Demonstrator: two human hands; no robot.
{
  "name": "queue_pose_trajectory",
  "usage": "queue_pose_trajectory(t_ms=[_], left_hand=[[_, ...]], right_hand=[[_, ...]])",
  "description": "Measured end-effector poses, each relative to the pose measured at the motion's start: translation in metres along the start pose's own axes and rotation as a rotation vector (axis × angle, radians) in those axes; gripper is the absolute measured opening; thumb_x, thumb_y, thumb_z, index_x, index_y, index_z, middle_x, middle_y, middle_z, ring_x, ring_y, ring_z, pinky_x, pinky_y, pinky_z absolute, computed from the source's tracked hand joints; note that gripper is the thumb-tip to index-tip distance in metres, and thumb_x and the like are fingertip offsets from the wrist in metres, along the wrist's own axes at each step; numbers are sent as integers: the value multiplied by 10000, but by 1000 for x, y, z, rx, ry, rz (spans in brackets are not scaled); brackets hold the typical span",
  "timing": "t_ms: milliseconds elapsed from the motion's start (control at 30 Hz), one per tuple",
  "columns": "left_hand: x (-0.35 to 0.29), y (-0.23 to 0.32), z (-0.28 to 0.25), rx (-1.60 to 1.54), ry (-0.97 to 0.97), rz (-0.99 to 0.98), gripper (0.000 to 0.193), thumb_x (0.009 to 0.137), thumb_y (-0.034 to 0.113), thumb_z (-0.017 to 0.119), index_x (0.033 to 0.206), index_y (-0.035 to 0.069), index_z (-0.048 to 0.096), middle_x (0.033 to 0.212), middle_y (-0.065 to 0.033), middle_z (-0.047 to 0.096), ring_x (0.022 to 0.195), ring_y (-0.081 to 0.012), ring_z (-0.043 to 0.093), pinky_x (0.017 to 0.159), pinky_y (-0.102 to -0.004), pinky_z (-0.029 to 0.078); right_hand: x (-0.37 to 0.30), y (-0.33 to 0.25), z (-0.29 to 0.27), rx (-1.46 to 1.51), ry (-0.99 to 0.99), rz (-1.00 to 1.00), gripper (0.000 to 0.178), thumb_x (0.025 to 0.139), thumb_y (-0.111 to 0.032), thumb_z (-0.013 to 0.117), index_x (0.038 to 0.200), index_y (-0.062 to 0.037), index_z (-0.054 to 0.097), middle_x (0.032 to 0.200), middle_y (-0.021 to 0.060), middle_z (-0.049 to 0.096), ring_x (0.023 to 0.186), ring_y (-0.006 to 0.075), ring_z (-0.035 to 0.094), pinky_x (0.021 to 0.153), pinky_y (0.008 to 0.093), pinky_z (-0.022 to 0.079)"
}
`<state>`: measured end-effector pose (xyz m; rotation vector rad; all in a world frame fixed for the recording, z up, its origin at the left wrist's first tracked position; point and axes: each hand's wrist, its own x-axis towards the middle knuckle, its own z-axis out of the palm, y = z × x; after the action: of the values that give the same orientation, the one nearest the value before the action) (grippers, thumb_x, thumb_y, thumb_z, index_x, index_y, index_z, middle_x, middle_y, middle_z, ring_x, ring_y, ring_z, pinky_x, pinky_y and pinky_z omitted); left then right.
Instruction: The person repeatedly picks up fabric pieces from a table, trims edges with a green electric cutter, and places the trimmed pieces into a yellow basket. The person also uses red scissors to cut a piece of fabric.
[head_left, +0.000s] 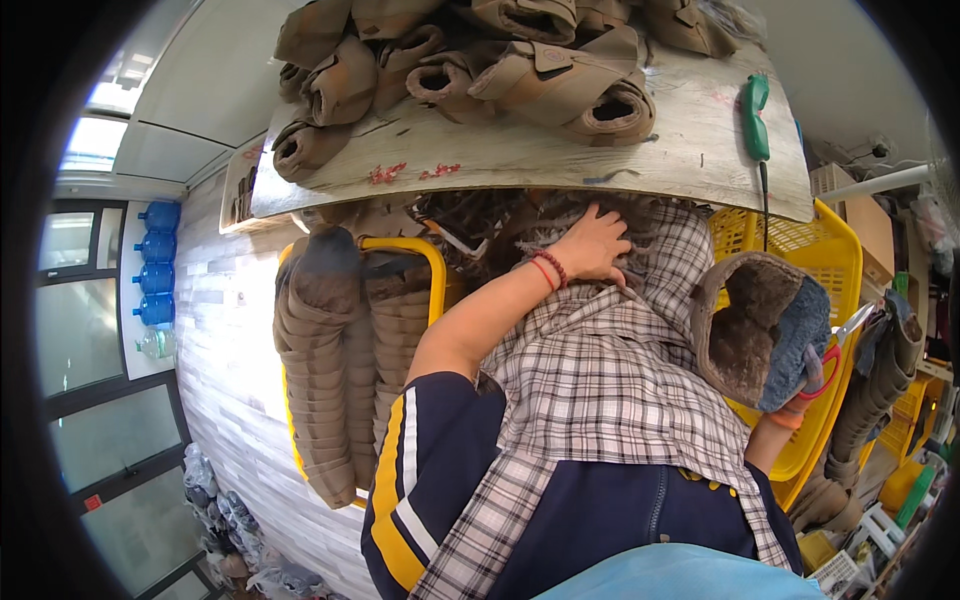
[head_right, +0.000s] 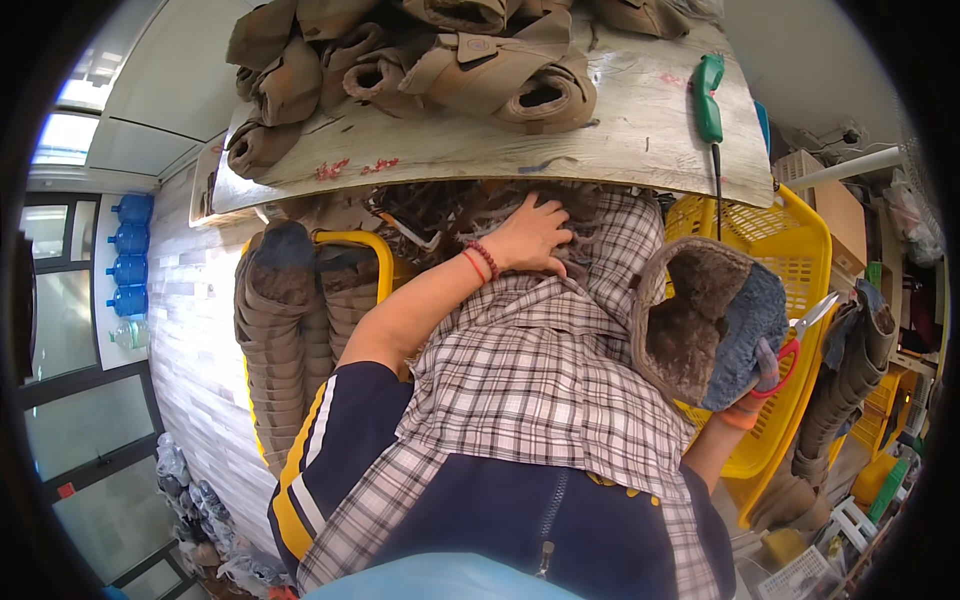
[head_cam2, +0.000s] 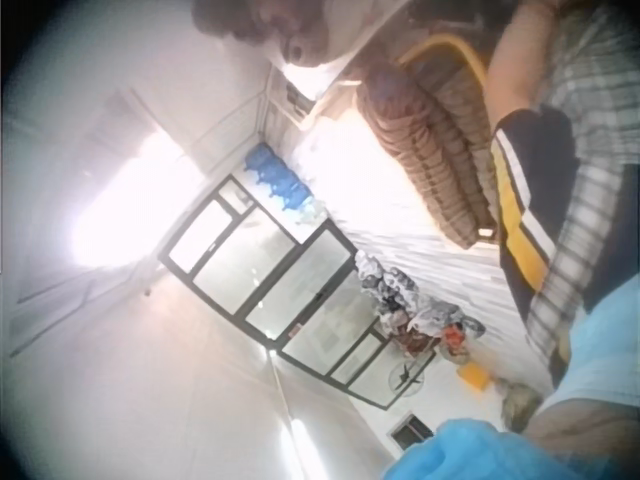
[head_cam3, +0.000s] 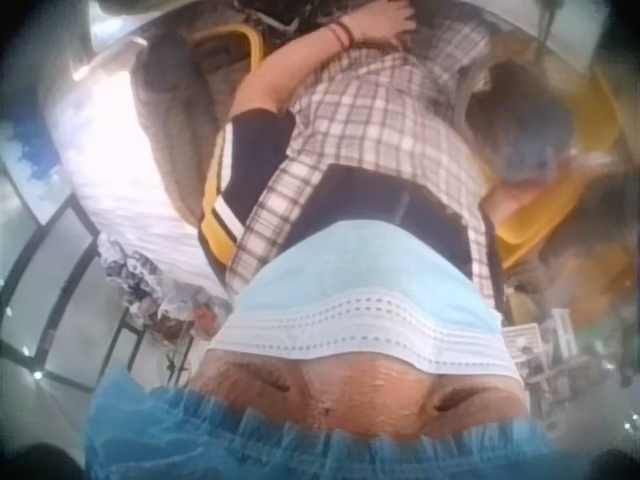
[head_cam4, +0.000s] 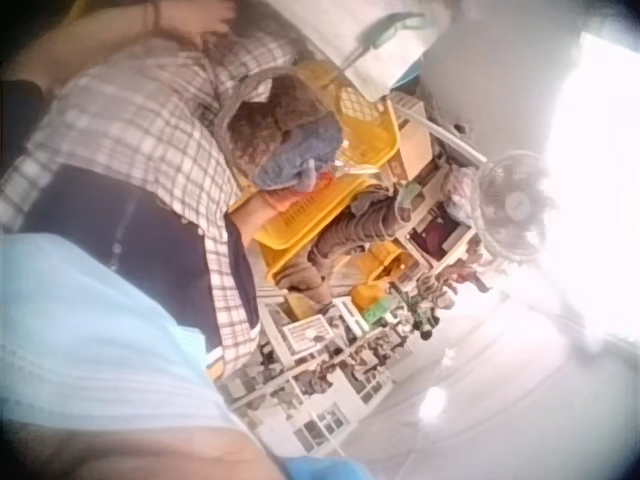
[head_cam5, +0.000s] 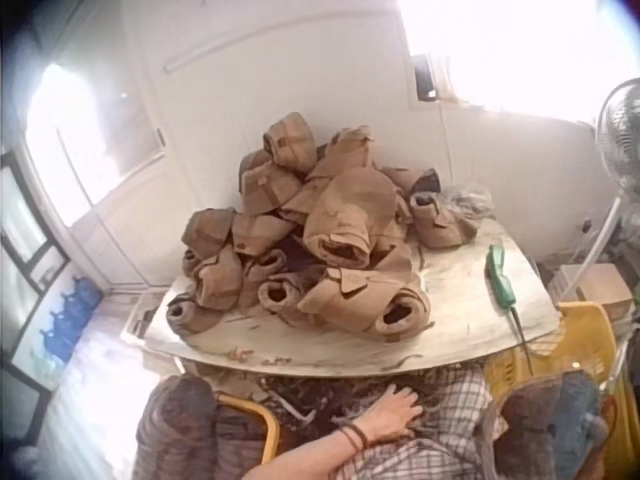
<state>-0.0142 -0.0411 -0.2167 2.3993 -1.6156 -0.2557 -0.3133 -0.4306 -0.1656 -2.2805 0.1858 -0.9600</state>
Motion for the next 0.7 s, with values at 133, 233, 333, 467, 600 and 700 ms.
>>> queue_pose_trajectory(t_ms=[133,233,333,467,600,700], left_hand=[[-21,-13,-10,-143,197,146,264,680,174,703,890,101,560,921,-97,513,939,-299,495,829,-452,401],[-62,-59,15,-362,504,-180,368,691,288,790,841,56,548,823,-114,529,778,-331,553,665,-400,482],[-93,-160,86,-912,931,-745,642,777,476,687,1256,91,503,1197,-199,576,1030,-364,592,860,-414,483],[-128,-219,108,-240,351,-1102,691,824,536,576,1356,115,443,1306,-225,505,1154,-409,512,989,-471,398],[-94,-94,50,-643,690,-789,439,840,279,660,1171,-2,596,1132,-206,626,1101,-329,577,925,-373,444],[-74,-3,14,-1047,585,-661,230,892,192,611,1020,14,680,1034,-127,680,909,-184,654,798,-280,486]], right_hand=[[-1,35,-30,-294,-193,-124,240,887,-96,577,1102,-1,529,1122,138,612,1075,214,581,946,331,460],[6,-11,-4,444,66,380,244,862,-76,600,1093,-9,555,1120,143,621,1070,223,587,944,316,462],[18,-58,15,0,66,158,243,875,-95,586,1102,-11,567,1120,145,627,1061,225,594,937,304,464],[33,-3,6,162,-10,301,247,915,-151,537,1120,-15,557,1104,146,631,1044,221,600,935,303,462],[30,-56,23,715,158,663,249,921,-164,531,1128,-28,552,1099,149,624,1048,218,592,962,337,444],[27,-47,38,622,34,308,381,950,-223,490,1283,-38,467,1244,138,547,1124,228,543,1006,357,409]])
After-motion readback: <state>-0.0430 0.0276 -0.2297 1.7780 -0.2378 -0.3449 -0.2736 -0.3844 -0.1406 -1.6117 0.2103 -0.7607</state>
